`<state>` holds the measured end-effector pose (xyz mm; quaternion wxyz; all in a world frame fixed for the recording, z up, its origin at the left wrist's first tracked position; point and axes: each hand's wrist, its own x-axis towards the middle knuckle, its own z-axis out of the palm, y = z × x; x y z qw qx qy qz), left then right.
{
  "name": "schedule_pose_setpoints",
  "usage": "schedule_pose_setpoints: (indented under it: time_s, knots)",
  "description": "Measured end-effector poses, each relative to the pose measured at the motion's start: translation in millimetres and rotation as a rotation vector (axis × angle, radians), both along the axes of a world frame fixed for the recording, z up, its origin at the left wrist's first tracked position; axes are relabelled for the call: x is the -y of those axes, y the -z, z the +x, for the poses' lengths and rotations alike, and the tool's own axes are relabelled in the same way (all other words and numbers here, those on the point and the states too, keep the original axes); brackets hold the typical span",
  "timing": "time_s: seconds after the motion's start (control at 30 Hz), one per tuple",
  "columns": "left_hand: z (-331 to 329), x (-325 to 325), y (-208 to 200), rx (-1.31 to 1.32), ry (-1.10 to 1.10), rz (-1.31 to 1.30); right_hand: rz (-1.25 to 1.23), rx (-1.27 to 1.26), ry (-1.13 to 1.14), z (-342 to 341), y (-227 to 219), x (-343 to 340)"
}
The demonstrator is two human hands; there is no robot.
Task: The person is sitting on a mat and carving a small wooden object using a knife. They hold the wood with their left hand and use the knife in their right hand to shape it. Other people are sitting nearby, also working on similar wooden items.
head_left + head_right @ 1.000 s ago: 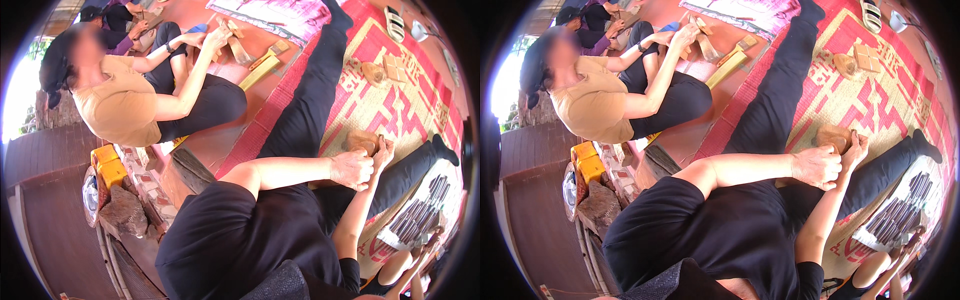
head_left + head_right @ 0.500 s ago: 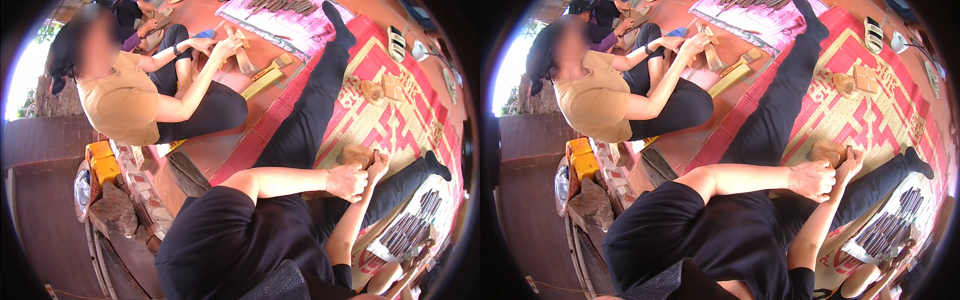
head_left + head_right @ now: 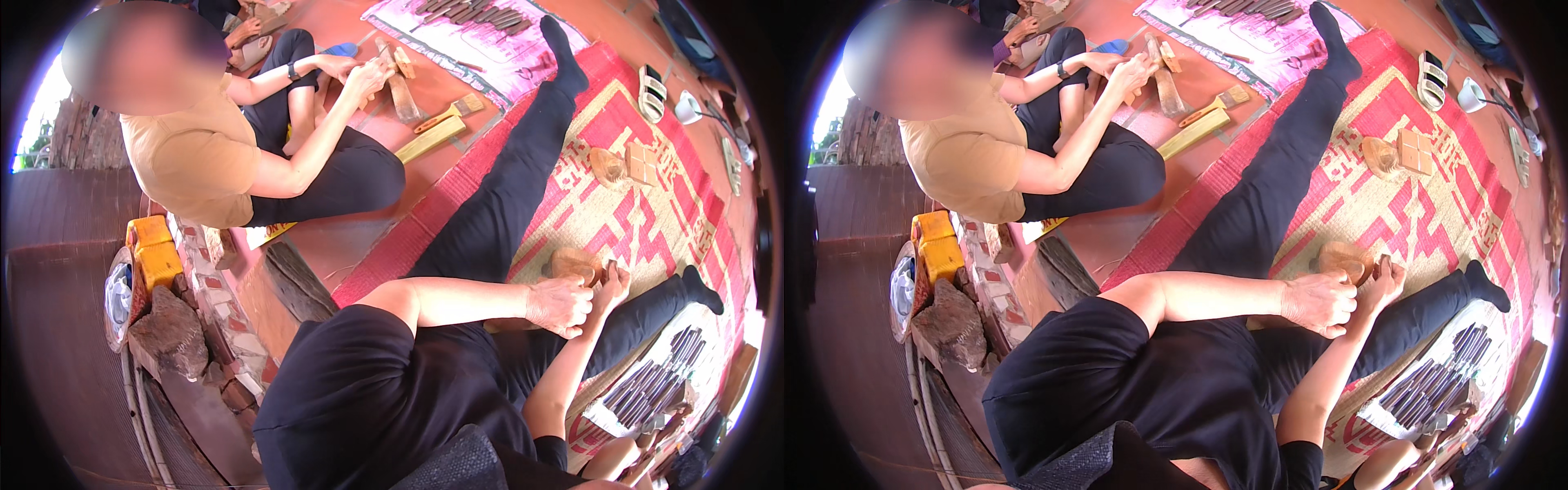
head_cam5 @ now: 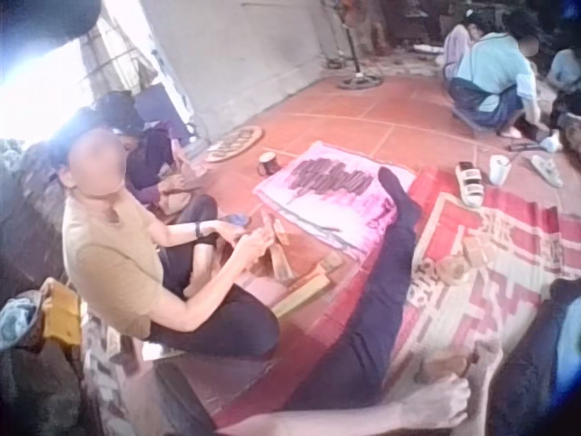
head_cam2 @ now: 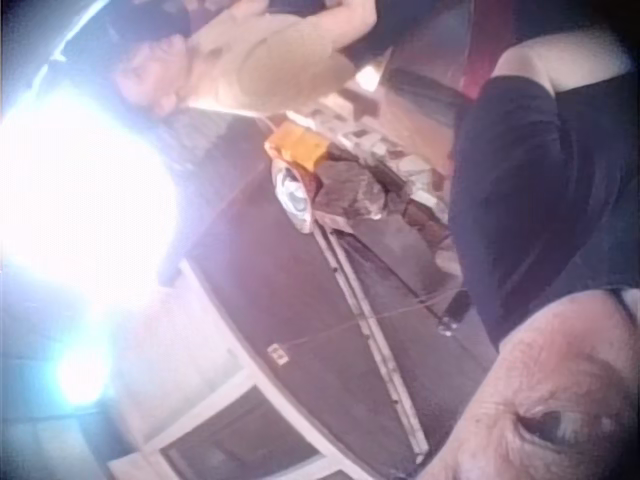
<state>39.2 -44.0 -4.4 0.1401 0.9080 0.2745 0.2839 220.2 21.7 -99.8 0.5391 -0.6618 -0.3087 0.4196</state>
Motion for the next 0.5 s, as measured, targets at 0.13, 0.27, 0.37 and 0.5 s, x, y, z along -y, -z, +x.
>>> schedule_pose_setpoints:
  time_s: [0.13, 0.27, 0.37, 0.5]
  knots:
    - [4, 1, 10, 0.030, -0.044, -0.046, 0.114, -0.064, -0.179, -5, -5, 12]
    - [7, 1, 10, 0.048, -0.024, -0.025, 0.046, 0.089, -0.170, -13, -4, 11]
    - [6, -1, 2, 0.011, -0.016, -0.016, 0.048, 0.307, -0.122, -10, 0, -3]
    - [3, -3, 2, 0.028, -0.044, -0.013, 0.039, 0.011, -0.073, -8, -14, -1]
